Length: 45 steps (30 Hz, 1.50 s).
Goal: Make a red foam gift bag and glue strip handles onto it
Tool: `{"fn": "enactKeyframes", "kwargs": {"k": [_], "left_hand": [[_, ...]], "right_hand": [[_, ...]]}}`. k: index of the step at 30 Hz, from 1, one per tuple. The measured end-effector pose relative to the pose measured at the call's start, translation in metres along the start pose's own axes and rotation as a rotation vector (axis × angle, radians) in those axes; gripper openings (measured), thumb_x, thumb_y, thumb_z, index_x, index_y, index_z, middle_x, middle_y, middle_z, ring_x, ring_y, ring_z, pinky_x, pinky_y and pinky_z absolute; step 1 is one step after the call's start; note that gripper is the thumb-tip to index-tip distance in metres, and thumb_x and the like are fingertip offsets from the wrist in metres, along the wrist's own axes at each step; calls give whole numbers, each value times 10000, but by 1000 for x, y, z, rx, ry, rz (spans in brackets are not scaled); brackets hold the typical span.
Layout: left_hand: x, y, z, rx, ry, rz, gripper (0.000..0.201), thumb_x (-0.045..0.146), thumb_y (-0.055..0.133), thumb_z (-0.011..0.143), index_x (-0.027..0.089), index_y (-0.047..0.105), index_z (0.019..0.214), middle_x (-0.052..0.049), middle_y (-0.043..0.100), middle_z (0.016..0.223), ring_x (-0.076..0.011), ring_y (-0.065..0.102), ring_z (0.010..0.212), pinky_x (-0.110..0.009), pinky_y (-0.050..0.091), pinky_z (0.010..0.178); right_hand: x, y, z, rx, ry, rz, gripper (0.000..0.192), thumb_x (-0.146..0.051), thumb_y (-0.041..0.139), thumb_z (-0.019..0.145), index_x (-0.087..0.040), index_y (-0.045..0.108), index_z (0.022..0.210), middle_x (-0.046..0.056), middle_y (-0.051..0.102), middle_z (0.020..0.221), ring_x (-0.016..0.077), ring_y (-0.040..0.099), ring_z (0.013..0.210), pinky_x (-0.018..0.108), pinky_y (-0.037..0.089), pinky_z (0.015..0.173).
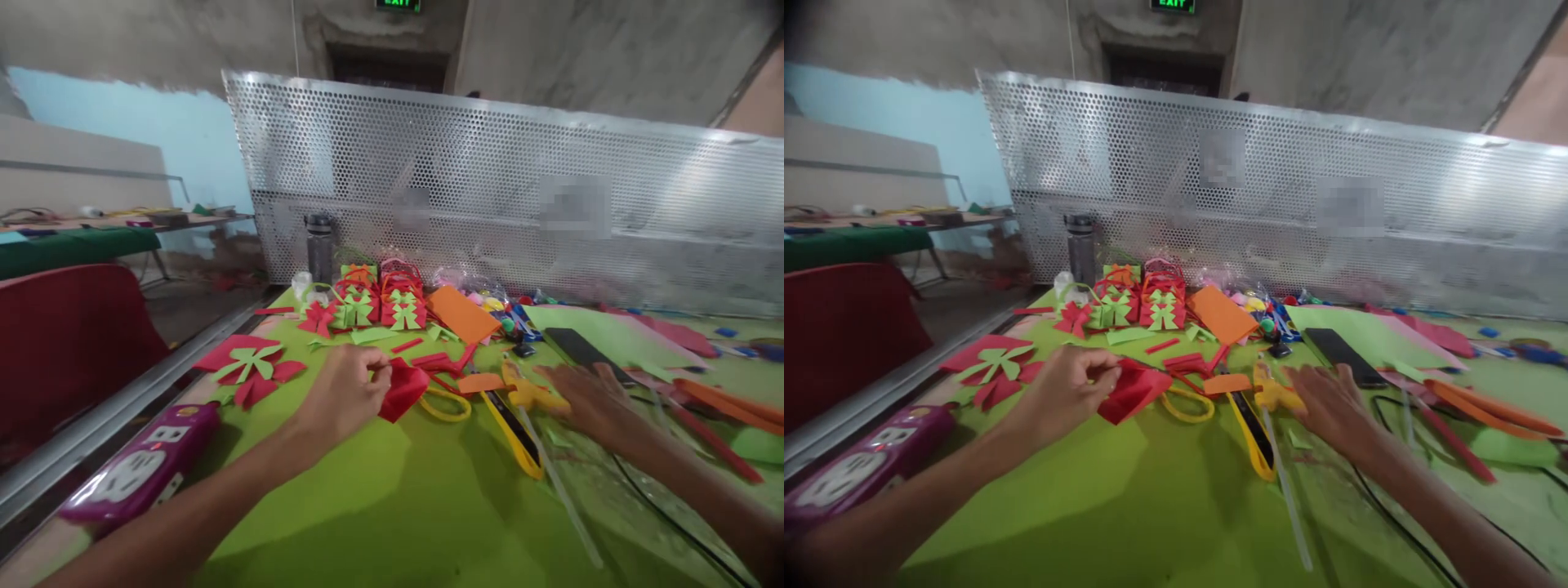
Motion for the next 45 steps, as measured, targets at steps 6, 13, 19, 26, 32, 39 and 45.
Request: {"fn": "enactKeyframes", "kwargs": {"k": [6,13,19,26,32,39,45], "left_hand": [[2,1,0,7,0,10,252,193,423,766,150,488,526,45,385,462,-64,301,428,-202,218,421],[9,-1,-3,4,57,44,232,95,403,730,137,578,583,19,509,496,-66,372,431,-191,231,423],[9,-3,-4,47,91,138,200,72,439,702,137,609,619,1,566,527,-80,432,450,-196,282,450],[12,2,-6,56,161,187,174,91,500,664,157,654,712,-12,623,597,-97,492,489,-203,321,483],[5,8,-5,9,82,241,193,70,491,613,140,655,689,-27,616,589,-114,489,494,-228,312,498],[7,9,-5,0,86,219,215,74,490,633,151,669,723,-35,653,630,-126,524,515,-229,335,514],[3,6,-4,-3,28,92,188,83,485,661,148,660,683,-29,658,635,-122,542,523,-219,337,497]], "right_hand": [[-87,-89,26,204,-145,444,254,-325,534,826,-203,628,1029,89,671,1005,235,610,911,364,426,792],[-179,-122,47,46,-268,714,246,-280,604,789,-171,661,1002,73,683,1012,204,625,896,311,473,761],[-189,-115,55,15,-294,622,238,-197,578,770,-178,671,988,83,679,1014,225,616,919,326,458,786],[-199,-110,56,29,-318,532,223,-125,542,771,-182,666,946,65,679,911,191,615,850,276,430,713],[-211,-107,53,16,-336,355,176,-61,509,747,-160,633,823,52,648,837,175,581,783,278,376,683],[-215,-104,53,26,-346,302,157,-36,493,707,-165,580,732,41,618,771,159,535,702,273,336,638],[-207,-106,54,86,-311,385,156,-57,461,727,-167,571,728,28,617,718,144,512,651,255,306,576]]}}
Point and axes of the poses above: each hand's wrist, its own z-axis towards the middle knuckle, its own y-axis out of the palm, x = y × z, the point moved 10 cm from there along z, towards the middle knuckle
